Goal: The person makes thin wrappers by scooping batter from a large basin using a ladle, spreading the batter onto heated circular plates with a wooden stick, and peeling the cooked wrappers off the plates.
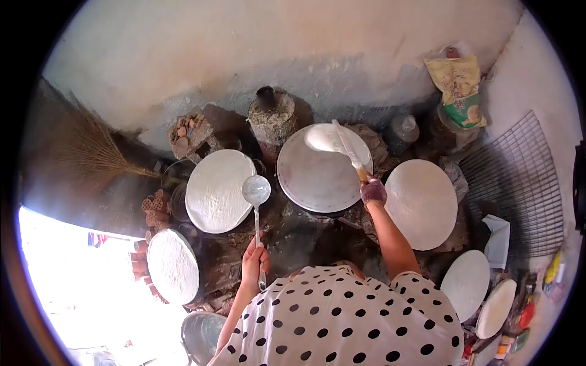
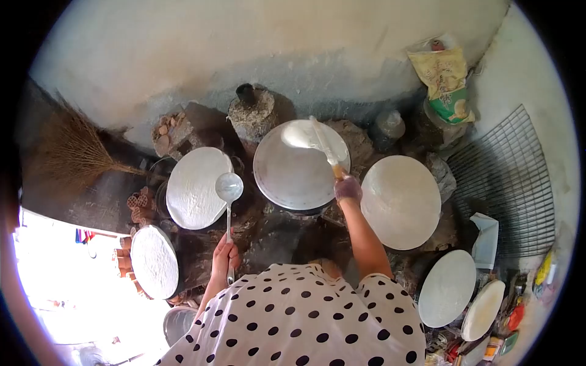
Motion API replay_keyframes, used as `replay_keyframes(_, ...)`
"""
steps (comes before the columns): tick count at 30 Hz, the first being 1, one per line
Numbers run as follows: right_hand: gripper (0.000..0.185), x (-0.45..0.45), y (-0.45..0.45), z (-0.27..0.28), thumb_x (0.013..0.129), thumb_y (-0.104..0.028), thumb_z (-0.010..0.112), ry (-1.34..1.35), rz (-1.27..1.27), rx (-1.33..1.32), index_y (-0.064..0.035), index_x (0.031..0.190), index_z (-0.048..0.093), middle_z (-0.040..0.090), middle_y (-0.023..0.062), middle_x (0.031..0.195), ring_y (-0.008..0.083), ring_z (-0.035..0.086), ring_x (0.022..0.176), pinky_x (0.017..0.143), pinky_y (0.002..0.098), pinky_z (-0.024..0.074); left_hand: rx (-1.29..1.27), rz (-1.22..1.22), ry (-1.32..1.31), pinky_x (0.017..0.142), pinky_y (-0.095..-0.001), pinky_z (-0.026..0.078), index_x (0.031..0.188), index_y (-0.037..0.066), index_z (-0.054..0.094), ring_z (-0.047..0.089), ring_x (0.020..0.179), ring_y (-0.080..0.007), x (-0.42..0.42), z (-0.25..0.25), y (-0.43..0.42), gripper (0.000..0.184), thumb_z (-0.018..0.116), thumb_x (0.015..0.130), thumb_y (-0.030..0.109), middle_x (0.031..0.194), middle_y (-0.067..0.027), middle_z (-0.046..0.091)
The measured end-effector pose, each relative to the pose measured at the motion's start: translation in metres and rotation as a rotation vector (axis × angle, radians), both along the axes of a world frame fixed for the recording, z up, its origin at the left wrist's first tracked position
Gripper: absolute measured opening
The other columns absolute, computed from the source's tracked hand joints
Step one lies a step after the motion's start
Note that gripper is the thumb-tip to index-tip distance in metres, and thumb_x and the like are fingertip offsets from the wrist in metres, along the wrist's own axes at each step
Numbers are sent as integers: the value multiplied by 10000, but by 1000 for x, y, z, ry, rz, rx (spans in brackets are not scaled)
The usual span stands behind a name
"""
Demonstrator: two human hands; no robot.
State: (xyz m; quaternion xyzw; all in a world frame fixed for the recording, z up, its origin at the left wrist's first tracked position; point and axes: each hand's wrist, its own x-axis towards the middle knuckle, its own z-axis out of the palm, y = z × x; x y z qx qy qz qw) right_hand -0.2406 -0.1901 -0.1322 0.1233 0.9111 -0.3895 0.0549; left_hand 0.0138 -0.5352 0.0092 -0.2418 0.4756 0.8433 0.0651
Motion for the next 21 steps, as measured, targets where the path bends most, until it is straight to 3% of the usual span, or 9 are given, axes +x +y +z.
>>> replay_keyframes(1, 396, -2, -2, 1, 826, -400, 586, -40, -77, 25, -227, 1180, 619, 676, 125, 1007, 308, 650, 933, 823, 388, 509, -9, 8, -11, 356, -228, 316, 1368, 127, 407, 353, 383, -84, 3, 1, 3, 384, 425, 986, 156, 593, 24, 377)
replay_keyframes(2, 417, 1, -19, 38, 833, -410, 575, -84, 76, 215, -203, 1193, 606, 669, 133, 1022, 314, 642, 945, 838, 405, 501, 7, 16, -31, 357, -229, 317, 1373, 134, 403, 353, 384, -84, 6, 0, 6, 387, 423, 987, 159, 592, 24, 374)
replay_keyframes(5, 441, -14, -39, 27, 825, -391, 581, -89, 199, 271, -183, 1214, 590, 674, 136, 1002, 317, 638, 957, 846, 415, 493, 42, 35, -73, 359, -231, 319, 1382, 156, 397, 352, 386, -87, 15, -2, 14, 396, 423, 987, 165, 591, 24, 362)
replay_keyframes(7, 419, -30, -21, -3, 807, -370, 592, -22, 299, 229, -196, 1187, 614, 678, 126, 1005, 311, 635, 976, 854, 405, 492, 85, 51, -64, 360, -231, 318, 1384, 166, 396, 351, 389, -89, 20, -1, 21, 398, 425, 987, 166, 593, 23, 357)
replay_keyframes(9, 388, -39, 3, -14, 792, -338, 596, 26, 421, -143, -202, 1153, 641, 674, 116, 1035, 300, 631, 994, 862, 390, 494, 106, 83, -65, 360, -233, 317, 1386, 168, 394, 348, 390, -90, 25, 7, 28, 399, 423, 988, 166, 594, 21, 353)
replay_keyframes(10, 361, -27, 7, 33, 781, -306, 595, -1, 317, -32, -189, 1116, 663, 667, 117, 1058, 291, 630, 1000, 865, 380, 496, 92, 83, -50, 360, -234, 317, 1385, 169, 395, 345, 389, -90, 28, 9, 31, 397, 420, 989, 170, 594, 20, 353)
replay_keyframes(14, 394, -33, 7, 22, 796, -347, 610, -21, 43, 61, -189, 1156, 636, 661, 127, 1062, 314, 621, 1012, 860, 393, 497, 68, 116, -51, 359, -236, 318, 1382, 168, 398, 342, 386, -92, 40, 11, 42, 391, 419, 992, 177, 593, 18, 353)
replay_keyframes(17, 410, -37, -12, 26, 802, -353, 612, -147, 239, 228, -194, 1180, 620, 651, 133, 1078, 333, 613, 1012, 864, 401, 495, 101, 140, -105, 358, -238, 319, 1381, 167, 398, 341, 384, -94, 42, 6, 45, 389, 417, 993, 182, 592, 17, 351)
replay_keyframes(21, 369, -40, 4, 14, 779, -360, 623, 24, 506, -95, -181, 1099, 667, 657, 141, 1041, 334, 623, 982, 859, 399, 500, 118, 154, -116, 352, -230, 265, 1377, 195, 400, 281, 373, -86, 43, 2, 48, 376, 387, 1001, 187, 581, 27, 319)
